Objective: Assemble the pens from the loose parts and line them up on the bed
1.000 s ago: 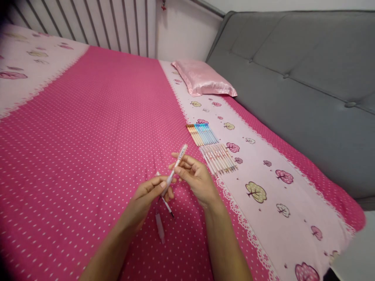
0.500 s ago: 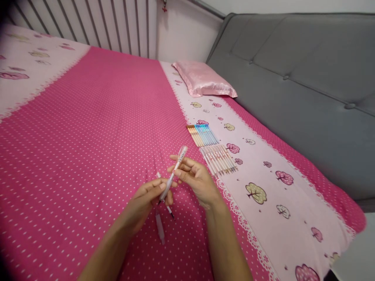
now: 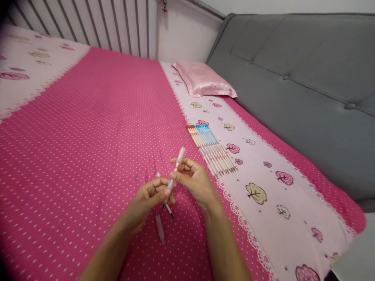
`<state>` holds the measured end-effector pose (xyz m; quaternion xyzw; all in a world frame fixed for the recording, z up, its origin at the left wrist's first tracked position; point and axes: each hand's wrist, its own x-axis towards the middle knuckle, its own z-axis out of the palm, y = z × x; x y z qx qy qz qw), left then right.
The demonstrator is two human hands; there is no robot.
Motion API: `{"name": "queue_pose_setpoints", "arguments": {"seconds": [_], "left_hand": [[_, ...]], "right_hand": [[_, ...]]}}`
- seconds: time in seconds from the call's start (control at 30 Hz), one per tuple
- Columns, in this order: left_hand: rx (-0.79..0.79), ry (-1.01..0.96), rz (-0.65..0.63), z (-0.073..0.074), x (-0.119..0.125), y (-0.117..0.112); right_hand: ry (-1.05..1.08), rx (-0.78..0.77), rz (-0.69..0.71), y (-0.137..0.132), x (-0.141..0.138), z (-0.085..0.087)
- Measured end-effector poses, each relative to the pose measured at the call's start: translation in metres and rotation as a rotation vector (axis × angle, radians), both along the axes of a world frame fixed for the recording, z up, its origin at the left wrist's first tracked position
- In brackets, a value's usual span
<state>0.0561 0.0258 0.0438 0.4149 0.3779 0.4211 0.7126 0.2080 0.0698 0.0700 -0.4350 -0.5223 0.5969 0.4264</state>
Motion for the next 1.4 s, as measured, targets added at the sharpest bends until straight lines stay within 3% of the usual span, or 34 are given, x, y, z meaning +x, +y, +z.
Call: {"name": "queue_pose_setpoints", "arguments": {"seconds": [0.2, 0.43, 1.0, 1.4], "left_hand": [[0.025, 0.001, 0.000, 0.000, 0.000, 0.000], [0.032, -0.054, -0.023, 0.000, -0.001, 0.000], [0.080, -0.035, -0.055, 0.003, 0.000, -0.001], [0.067, -0.087, -0.075, -0.001, -0.002, -0.002]], "right_hand": [[-0.033, 0.013, 0.052, -0.001, -0.002, 0.001], [0.084, -0.038, 0.165, -0.004, 0.003, 0.009], [0.140, -0.102, 0.068, -0.002, 0.000, 0.000], [0.227, -0.193, 0.166, -0.006, 0.001, 0.013]]}}
